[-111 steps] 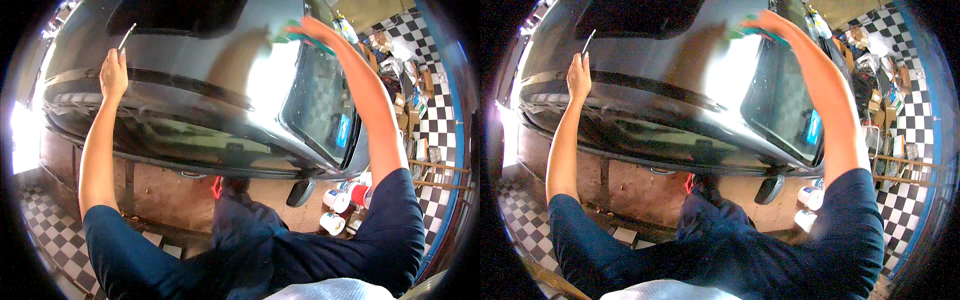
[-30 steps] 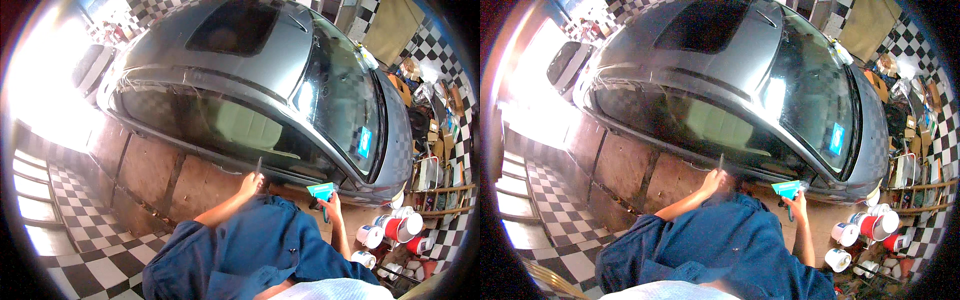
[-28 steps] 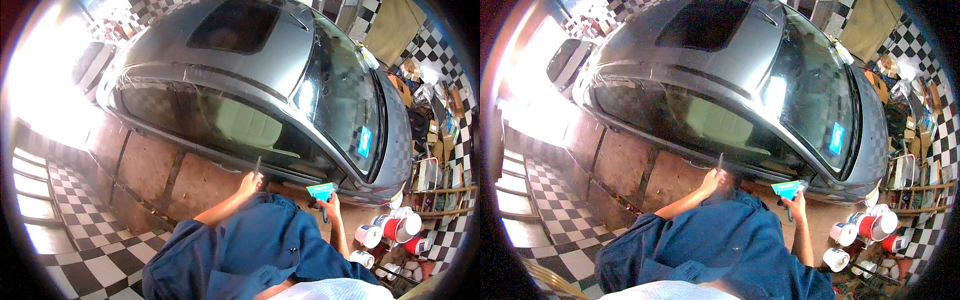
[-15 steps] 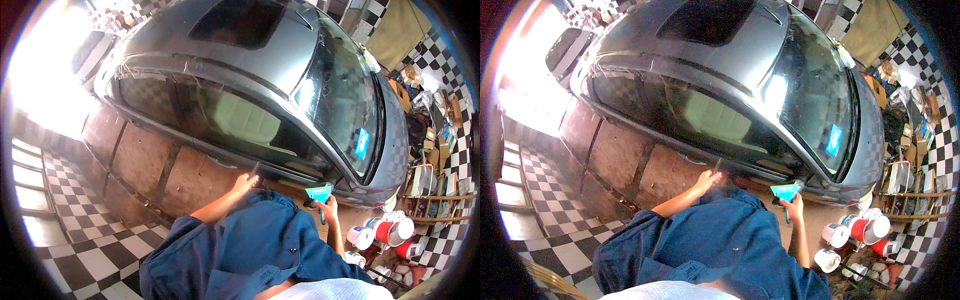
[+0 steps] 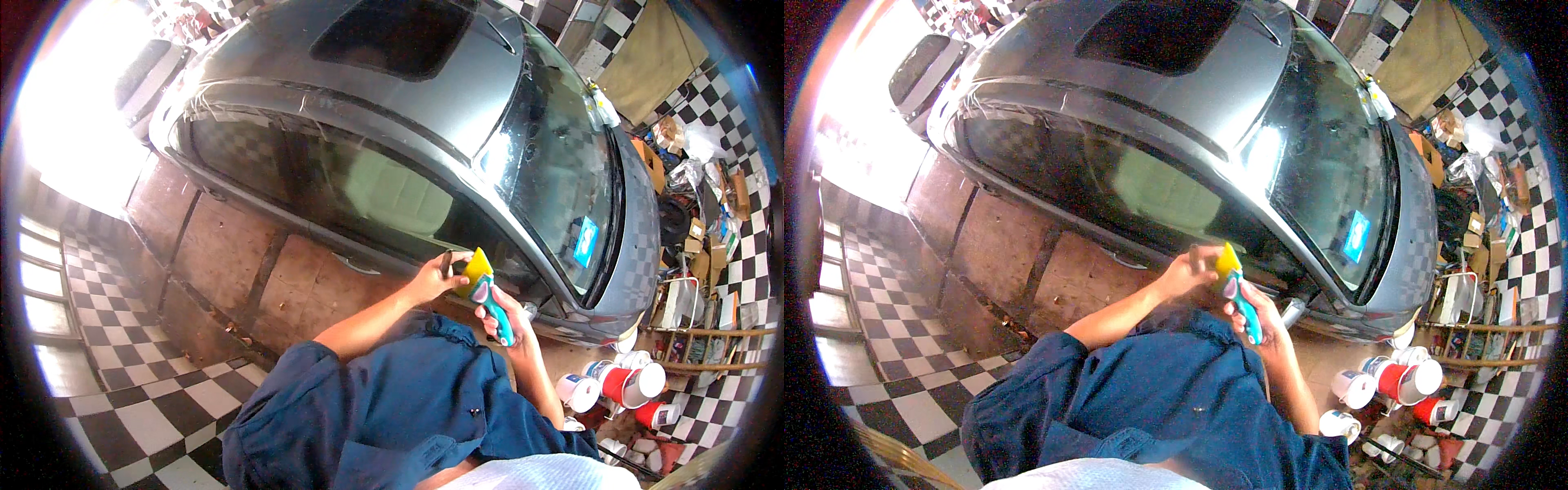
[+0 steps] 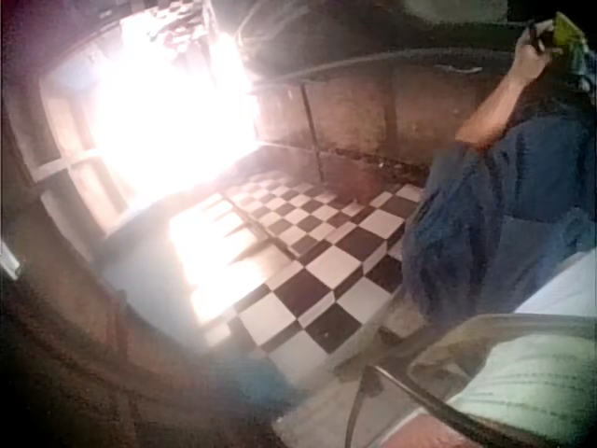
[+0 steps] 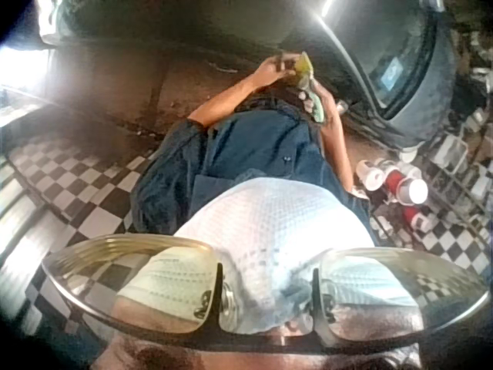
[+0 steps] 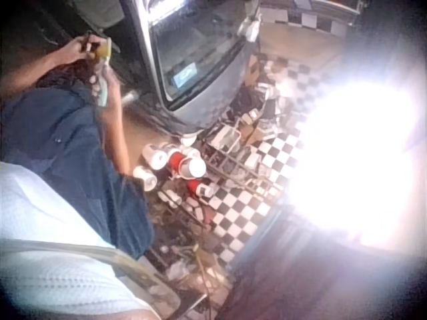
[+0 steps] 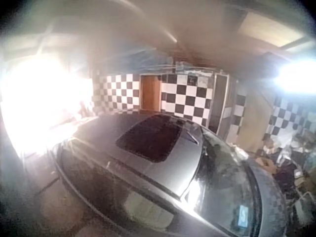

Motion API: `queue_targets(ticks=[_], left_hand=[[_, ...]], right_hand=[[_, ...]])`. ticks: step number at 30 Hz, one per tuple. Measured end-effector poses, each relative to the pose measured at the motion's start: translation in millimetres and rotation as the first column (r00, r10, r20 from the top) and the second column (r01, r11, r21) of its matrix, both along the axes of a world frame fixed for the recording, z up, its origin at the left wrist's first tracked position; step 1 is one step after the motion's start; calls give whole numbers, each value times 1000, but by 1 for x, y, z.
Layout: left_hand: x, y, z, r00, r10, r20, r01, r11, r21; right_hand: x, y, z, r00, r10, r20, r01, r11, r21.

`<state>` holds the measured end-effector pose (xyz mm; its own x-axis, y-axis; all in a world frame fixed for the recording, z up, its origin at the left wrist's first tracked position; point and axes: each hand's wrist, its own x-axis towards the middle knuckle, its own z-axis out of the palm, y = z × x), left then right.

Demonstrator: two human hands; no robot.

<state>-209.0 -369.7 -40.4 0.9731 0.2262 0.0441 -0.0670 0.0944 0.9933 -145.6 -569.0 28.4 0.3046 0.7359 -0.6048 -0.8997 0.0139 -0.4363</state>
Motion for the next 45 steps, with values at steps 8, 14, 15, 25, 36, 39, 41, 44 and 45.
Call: queue_targets(ticks=[8, 14, 15, 25, 36, 39, 41, 44, 45], left_hand=[[25, 22, 16, 969, -206, -139, 179, 966, -185], [28, 8, 21, 956, -133, -262, 0, 892, -453], [28, 6, 15, 965, -114, -236, 0, 900, -436], [33, 7, 12, 959, -142, -247, -68, 726, -684], [63, 63, 43, 955, -137, -262, 75, 969, -234], [89, 100, 44, 951, -54, -303, 61, 998, 13], [118, 156, 38, 970, 147, -192, -104, 970, 219], [150, 272, 43, 860, 507, 61, -487, 777, 399], [162, 311, 47, 798, 590, 127, -580, 693, 428]], right_hand=[[6, 24, -11, 990, -53, -128, 72, 987, 145], [3, 39, -29, 935, -313, 169, 339, 928, -156], [7, 38, -34, 915, -324, 240, 369, 912, -179], [21, 53, -13, 737, -153, 658, 149, 987, 63], [64, 122, 3, 470, -49, 881, 220, 974, -63], [90, 148, 12, 338, -105, 935, 298, 954, -1], [128, 166, 19, 157, -97, 983, 347, 937, 38], [215, 187, 20, 107, -35, 994, 419, 908, -13], [250, 194, 11, 151, -25, 988, 434, 900, -44]])
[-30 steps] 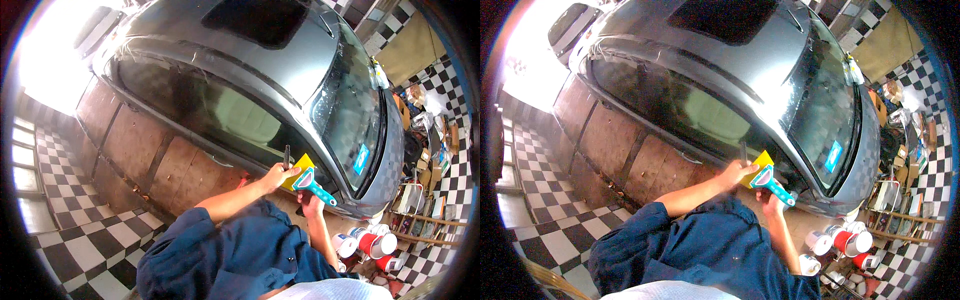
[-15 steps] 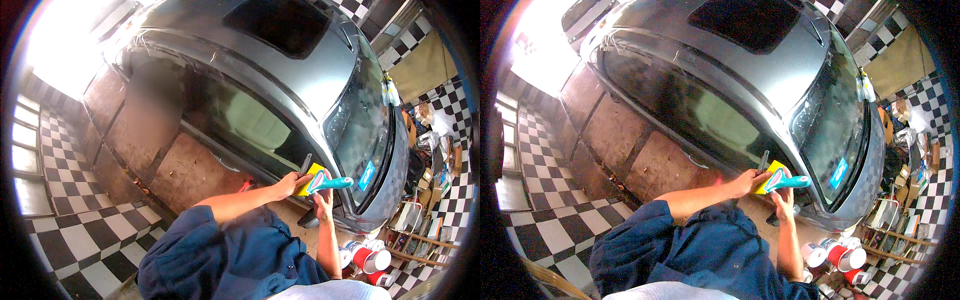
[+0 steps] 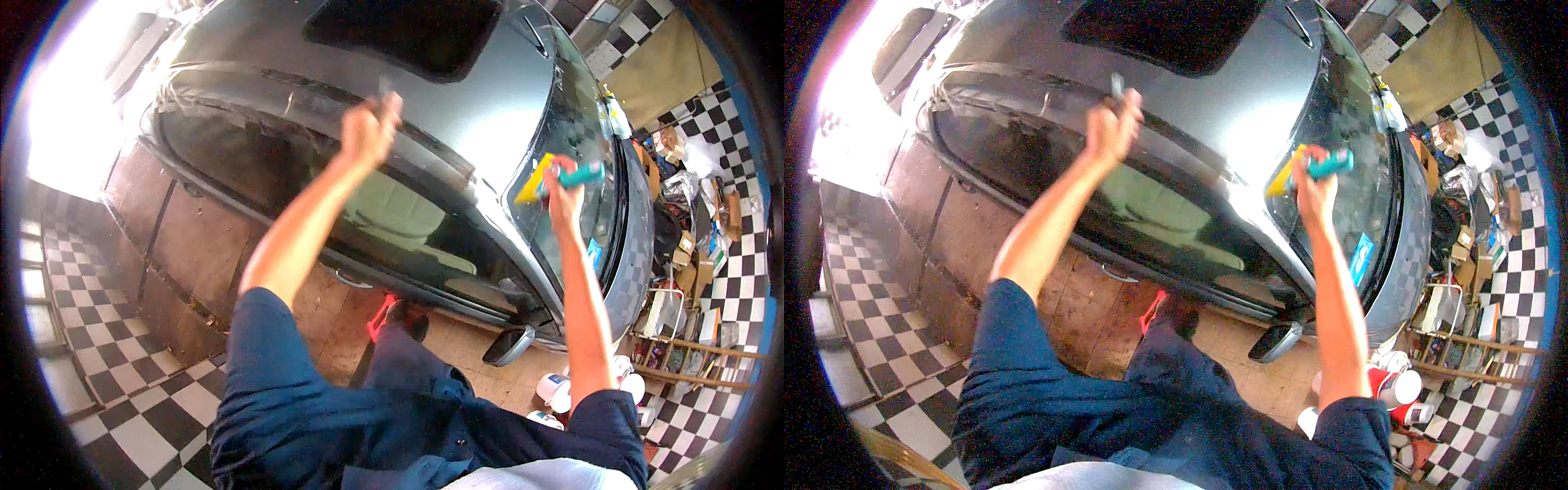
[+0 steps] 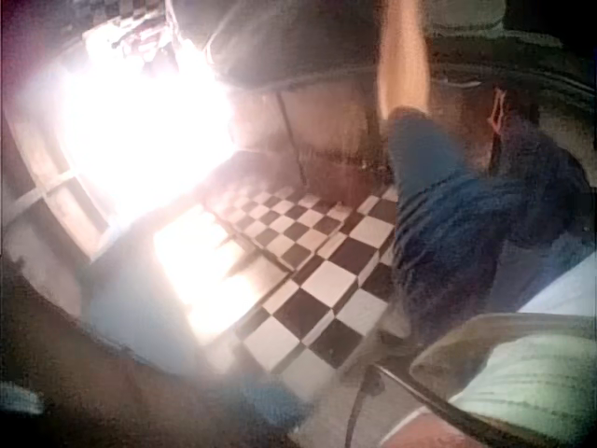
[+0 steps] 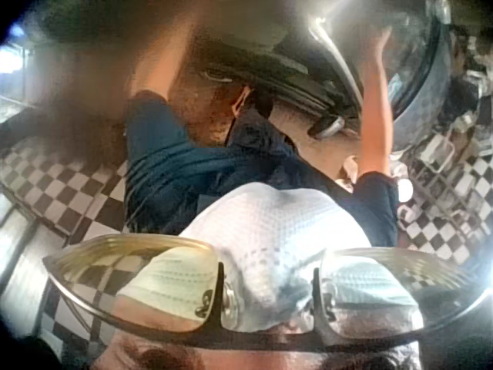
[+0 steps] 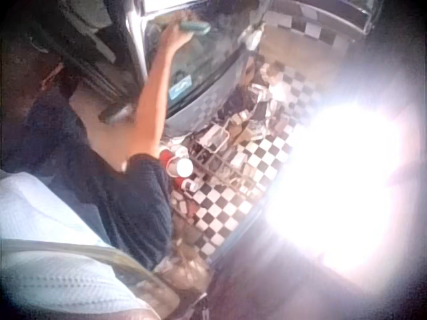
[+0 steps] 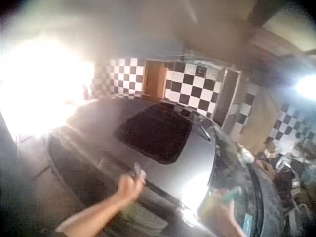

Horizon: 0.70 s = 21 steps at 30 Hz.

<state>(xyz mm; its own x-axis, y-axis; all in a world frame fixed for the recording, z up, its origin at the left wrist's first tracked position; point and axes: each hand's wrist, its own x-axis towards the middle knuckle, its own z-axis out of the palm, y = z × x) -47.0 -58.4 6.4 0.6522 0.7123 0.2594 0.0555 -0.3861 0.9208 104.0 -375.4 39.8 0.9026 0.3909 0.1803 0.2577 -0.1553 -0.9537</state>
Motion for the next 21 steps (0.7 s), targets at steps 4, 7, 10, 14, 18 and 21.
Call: queue_targets(ticks=[4, 7, 10, 14, 18, 21], left_hand=[[21, 87, 15, 981, 192, -15, -185, 960, 212], [22, 105, 0, 968, 243, -63, -228, 954, 194], [24, 106, -8, 934, 353, 51, -351, 884, 308], [21, 98, -3, 931, 364, 10, -352, 893, 282], [24, 96, -5, 938, 347, -25, -310, 866, 392], [26, 106, -17, 920, 389, -55, -315, 814, 487]], right_hand=[[99, 45, -39, 993, -110, -44, 103, 984, -146], [150, 83, -63, 993, -104, -51, 93, 979, -182], [164, 137, -57, 990, -142, -13, 139, 983, -119], [169, 184, -49, 994, -76, -76, 82, 993, 89], [180, 227, -53, 997, -36, -66, 48, 979, 199], [179, 230, -46, 999, 3, -41, 3, 988, 155]])
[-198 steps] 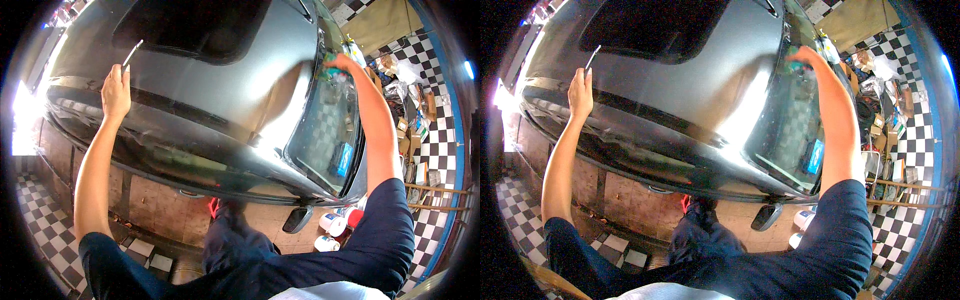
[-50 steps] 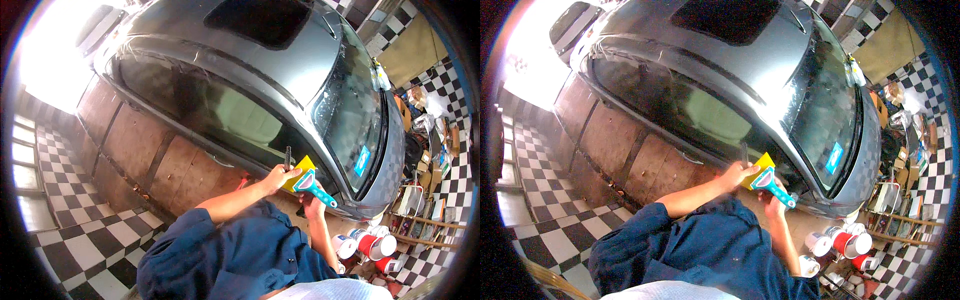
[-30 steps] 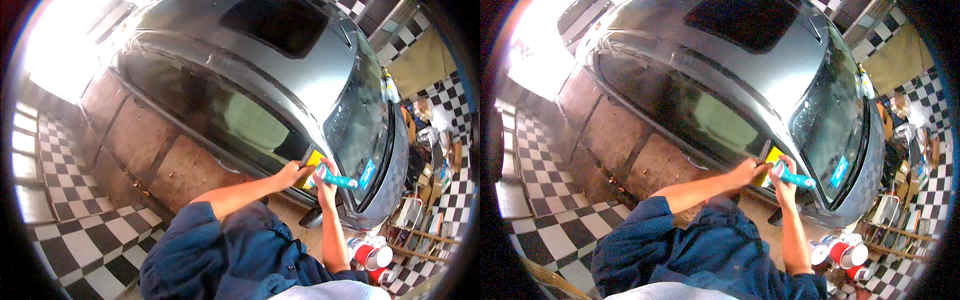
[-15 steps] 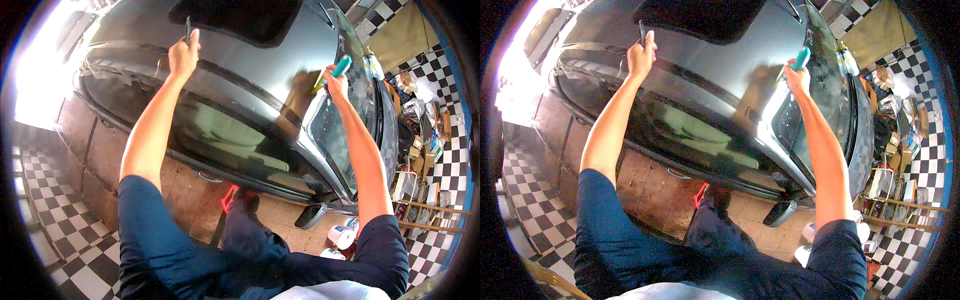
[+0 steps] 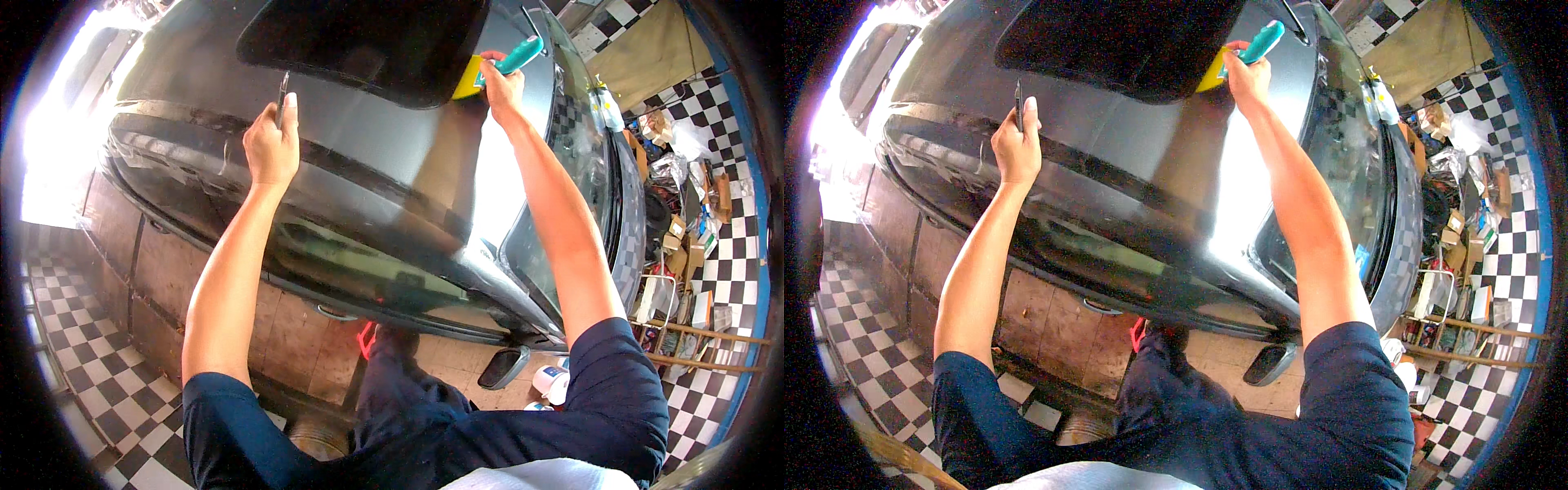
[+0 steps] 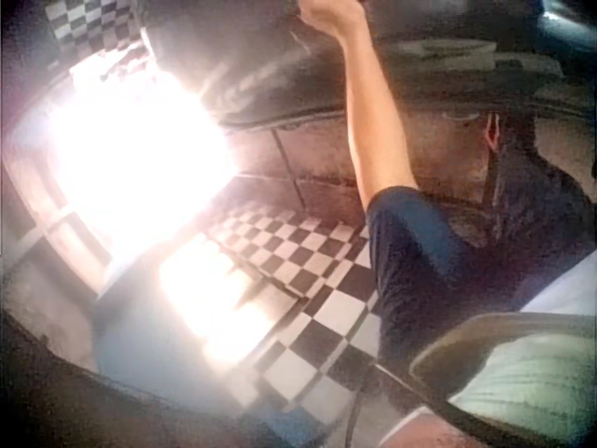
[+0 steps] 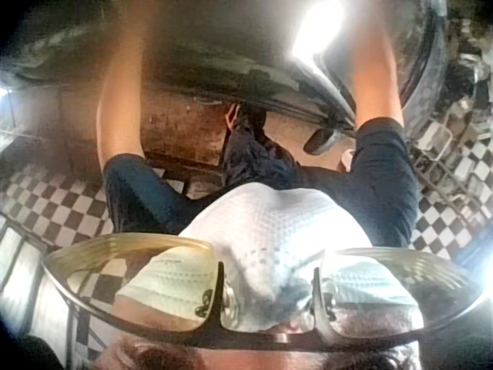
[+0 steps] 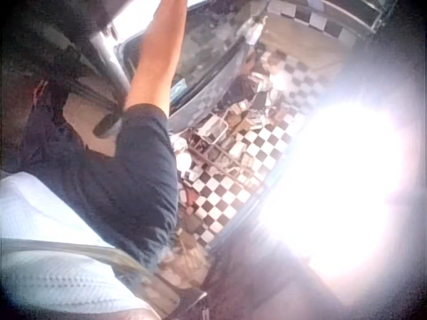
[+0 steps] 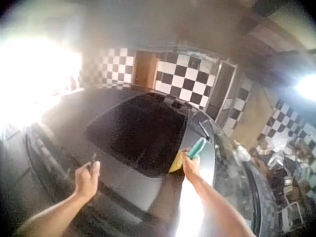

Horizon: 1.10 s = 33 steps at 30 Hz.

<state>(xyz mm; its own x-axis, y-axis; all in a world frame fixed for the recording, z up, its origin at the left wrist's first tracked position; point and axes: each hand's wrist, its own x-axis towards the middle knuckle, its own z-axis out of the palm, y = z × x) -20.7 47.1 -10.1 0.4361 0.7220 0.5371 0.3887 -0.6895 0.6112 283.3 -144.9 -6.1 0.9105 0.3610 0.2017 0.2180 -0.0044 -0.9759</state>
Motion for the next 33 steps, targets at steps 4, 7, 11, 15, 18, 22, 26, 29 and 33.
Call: queue_targets(ticks=[4, 7, 11, 15, 18, 22, 26, 29, 33], left_hand=[[1, -3, 0, 999, -26, -35, 28, 998, 54], [0, -6, 6, 998, -17, -64, 20, 998, 54], [0, -10, 9, 995, -34, -88, 39, 998, 53], [2, -11, 10, 992, -14, -126, 20, 999, 47], [0, -13, 12, 986, -3, -168, 10, 999, 39], [3, -12, 12, 984, -2, -176, 12, 998, 56], [4, -18, 19, 977, -2, -213, 9, 999, 33], [2, -12, 15, 959, -13, -284, 13, 1000, -4], [1, -15, 11, 987, 13, -162, 17, 983, 183]], right_hand=[[14, -15, -4, 1000, -7, 3, 7, 1000, -31], [17, -37, -6, 987, -86, -133, 85, 996, -14], [19, -17, 1, 987, -2, -159, 8, 999, 41], [17, 2, 9, 988, 44, -149, -37, 998, 54], [36, -8, 1, 982, 42, -182, -30, 997, 69], [78, -11, -4, 977, -88, -195, 98, 994, 45], [91, 17, -2, 993, -28, -117, 33, 999, 40], [104, 17, 1, 996, 8, -90, -11, 1000, -29], [118, 3, 5, 982, -19, -188, 27, 999, 39]])
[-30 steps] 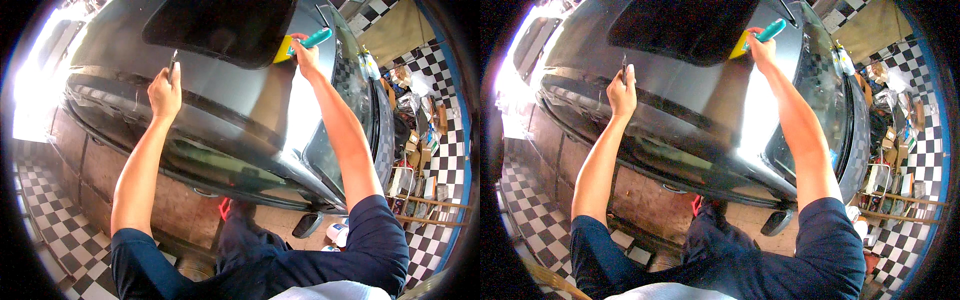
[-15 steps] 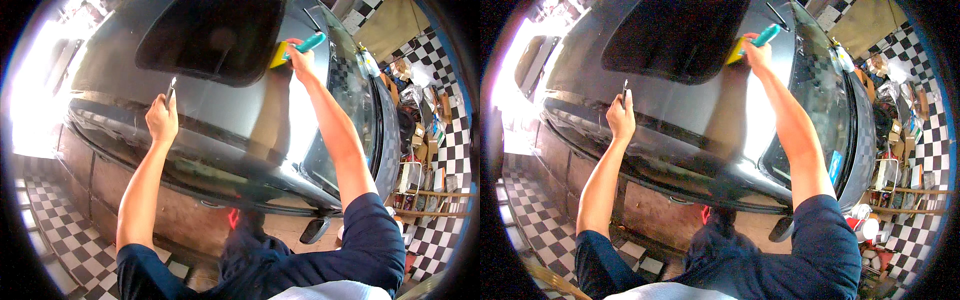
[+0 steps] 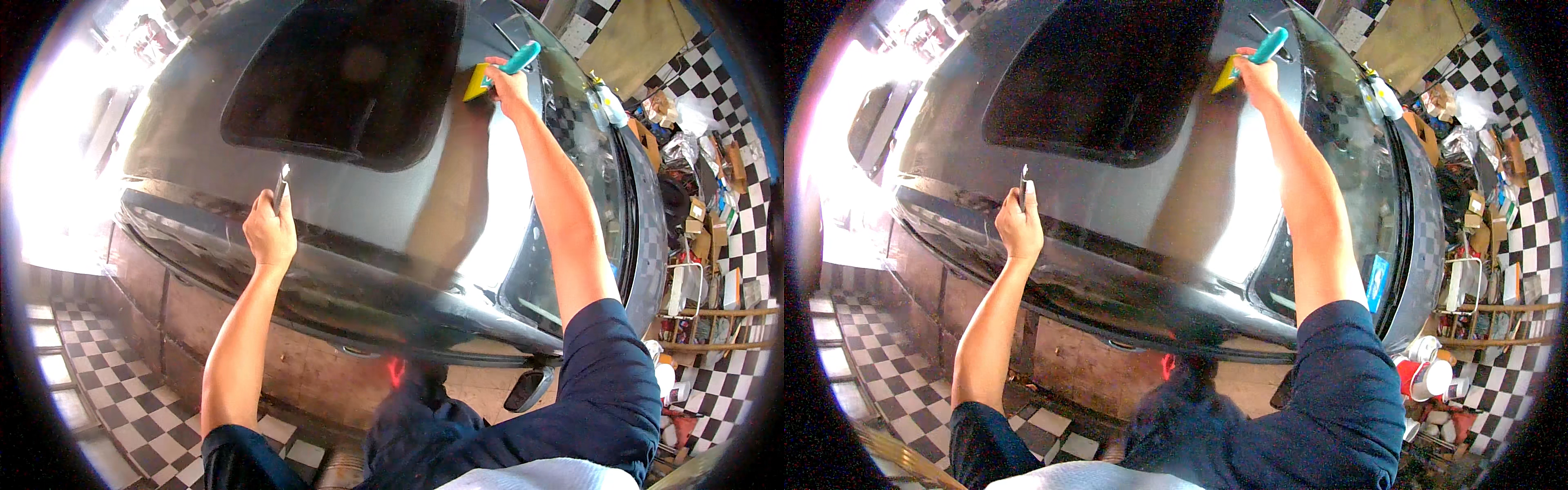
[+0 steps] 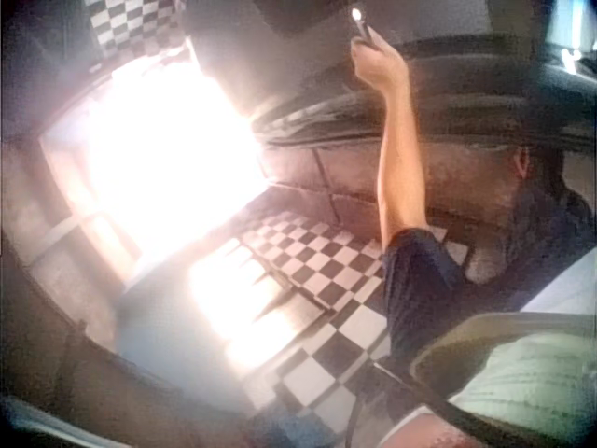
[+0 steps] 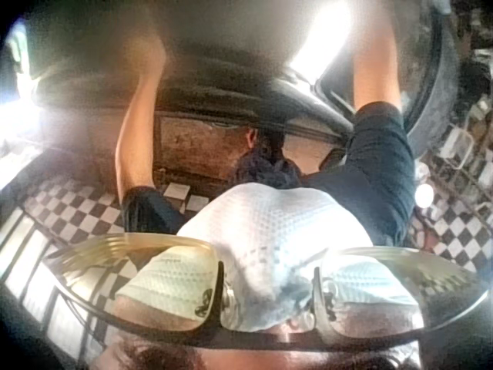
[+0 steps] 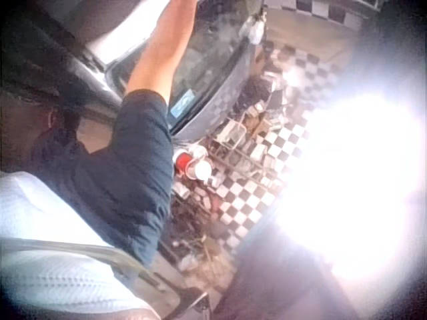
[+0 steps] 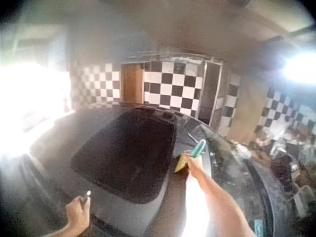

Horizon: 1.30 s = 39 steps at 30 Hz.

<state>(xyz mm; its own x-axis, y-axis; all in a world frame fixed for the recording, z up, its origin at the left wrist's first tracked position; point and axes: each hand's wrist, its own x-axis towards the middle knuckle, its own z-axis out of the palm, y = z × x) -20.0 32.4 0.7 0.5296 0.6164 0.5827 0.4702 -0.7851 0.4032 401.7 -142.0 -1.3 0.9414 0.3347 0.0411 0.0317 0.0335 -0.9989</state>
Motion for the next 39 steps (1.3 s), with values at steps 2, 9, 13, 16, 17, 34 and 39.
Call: queue_targets(ticks=[2, 9, 13, 16, 17, 34, 39], left_hand=[[1, 1, 1, 999, -6, -40, 1, 993, -117], [2, 0, 2, 999, -38, -30, 36, 996, -76], [0, 4, -3, 998, -47, -36, 45, 998, -36], [1, 3, -1, 998, -37, -45, 31, 992, -122], [1, 3, -3, 999, -31, -38, 26, 993, -117], [0, 6, -4, 995, -76, -59, 75, 997, -21], [-2, 5, -6, 996, -76, -43, 75, 997, -26]], right_hand=[[4, 1, 2, 1000, 2, -23, -2, 1000, 6], [25, 21, -5, 997, 66, 37, -64, 997, -43], [46, 4, -3, 993, -106, -54, 103, 993, -50], [63, 18, -10, 998, -31, -57, 27, 997, -66], [61, 27, -6, 998, -4, -63, 0, 998, -64], [77, 41, 7, 999, 37, -18, -38, 995, -93], [93, 41, 3, 994, -59, -97, 59, 998, -3]])
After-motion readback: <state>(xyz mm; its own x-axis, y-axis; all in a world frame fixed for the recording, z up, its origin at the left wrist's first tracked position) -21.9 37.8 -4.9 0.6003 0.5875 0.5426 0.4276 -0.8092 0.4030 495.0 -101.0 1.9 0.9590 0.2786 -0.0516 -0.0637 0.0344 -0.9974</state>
